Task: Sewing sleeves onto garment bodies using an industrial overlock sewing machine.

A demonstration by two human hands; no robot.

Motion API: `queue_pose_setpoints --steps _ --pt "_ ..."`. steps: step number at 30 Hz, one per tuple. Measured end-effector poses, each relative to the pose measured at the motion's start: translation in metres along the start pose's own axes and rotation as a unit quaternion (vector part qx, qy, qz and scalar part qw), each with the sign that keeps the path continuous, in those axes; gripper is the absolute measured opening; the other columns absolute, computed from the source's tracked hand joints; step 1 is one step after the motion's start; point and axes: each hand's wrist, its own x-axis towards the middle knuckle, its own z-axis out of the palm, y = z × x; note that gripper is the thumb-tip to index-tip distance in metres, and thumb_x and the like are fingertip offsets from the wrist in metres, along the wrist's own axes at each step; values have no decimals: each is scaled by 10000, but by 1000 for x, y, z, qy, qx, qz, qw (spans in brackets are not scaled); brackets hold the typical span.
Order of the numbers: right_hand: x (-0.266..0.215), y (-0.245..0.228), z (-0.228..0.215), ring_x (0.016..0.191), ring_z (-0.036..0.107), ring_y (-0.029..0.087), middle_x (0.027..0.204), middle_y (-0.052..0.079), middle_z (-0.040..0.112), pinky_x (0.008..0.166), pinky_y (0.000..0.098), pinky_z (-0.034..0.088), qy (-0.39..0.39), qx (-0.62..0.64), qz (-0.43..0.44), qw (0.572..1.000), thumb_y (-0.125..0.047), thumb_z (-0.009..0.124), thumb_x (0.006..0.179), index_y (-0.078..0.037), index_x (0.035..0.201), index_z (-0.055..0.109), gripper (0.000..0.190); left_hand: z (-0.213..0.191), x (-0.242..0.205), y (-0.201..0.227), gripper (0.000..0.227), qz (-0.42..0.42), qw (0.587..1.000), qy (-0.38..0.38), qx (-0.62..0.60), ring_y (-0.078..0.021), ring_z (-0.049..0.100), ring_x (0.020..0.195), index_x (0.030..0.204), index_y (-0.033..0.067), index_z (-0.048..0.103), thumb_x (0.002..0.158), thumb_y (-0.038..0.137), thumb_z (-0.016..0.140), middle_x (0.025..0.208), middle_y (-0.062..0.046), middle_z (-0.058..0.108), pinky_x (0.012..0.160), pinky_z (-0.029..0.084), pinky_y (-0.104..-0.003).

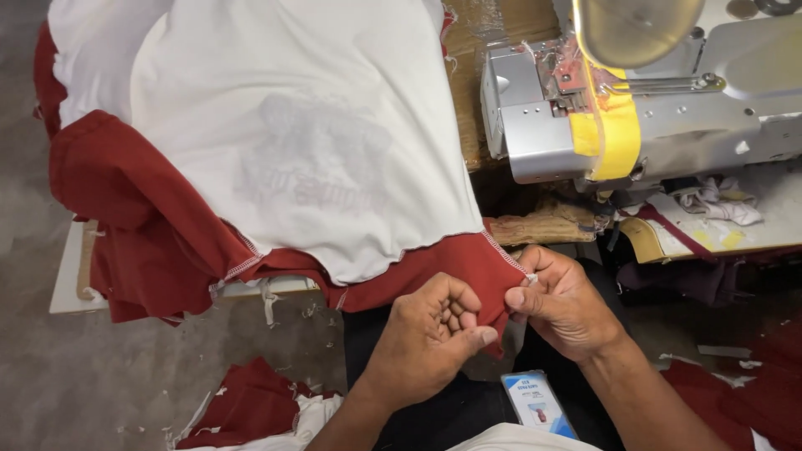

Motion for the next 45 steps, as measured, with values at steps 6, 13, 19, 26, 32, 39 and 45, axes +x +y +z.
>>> queue_pose_setpoints --steps 6,13,19,26,32,39,45 --pt "-8 5 -7 520 533 92 622 23 601 498 218 451 11 -82 -35 996 -101 843 810 -91 809 583 260 11 1 -7 126 124 986 69 83 -76 558 606 1003 64 691 884 46 727 781 -10 619 545 510 -217" --pt "-17 -14 42 554 534 8 813 -59 697 487 181 431 209 -437 -84 871 -128 865 736 -138 1001 721 302 28 -7 -2 155 219 956 128 147 -124 499 617 932 66 653 1020 149 556 822 -53 591 540 450 -258" --pt "-3 -14 29 704 724 108 830 -15 782 595 269 564 121 -572 -167 794 -75 638 714 -110 1017 760 329 30 -12 -1 157 132 983 110 -69 -128 590 748 1057 18 581 1033 162 525 1006 -88 533 658 661 -244" --pt "-20 -9 -9 530 562 68 632 -32 672 475 236 459 88 -567 -112 812 -90 740 774 -98 901 775 132 15 -13 -35 161 21 907 126 -401 -192 664 847 1100 41 593 1008 173 593 799 -45 618 868 589 -430" --pt "-27 -15 -28 662 717 39 804 10 797 608 159 599 107 -479 -140 860 -77 786 793 -74 1057 772 265 15 3 -35 151 -19 879 90 -468 -133 642 805 1072 9 617 1045 151 570 900 -74 679 720 545 -253" --pt "-19 12 -26 604 642 175 697 143 679 562 231 476 94 -90 -64 989 -215 626 1014 1 918 640 237 8 14 -27 149 -23 888 126 -441 -153 599 728 945 47 622 1033 165 594 812 -55 642 658 501 -282" --pt "-15 17 -4 783 632 237 946 176 683 730 341 534 83 151 4 985 -195 574 1051 -22 941 599 206 -2 16 -27 158 -66 891 141 -427 -193 663 763 961 28 627 1031 164 591 851 -109 697 695 562 -310"
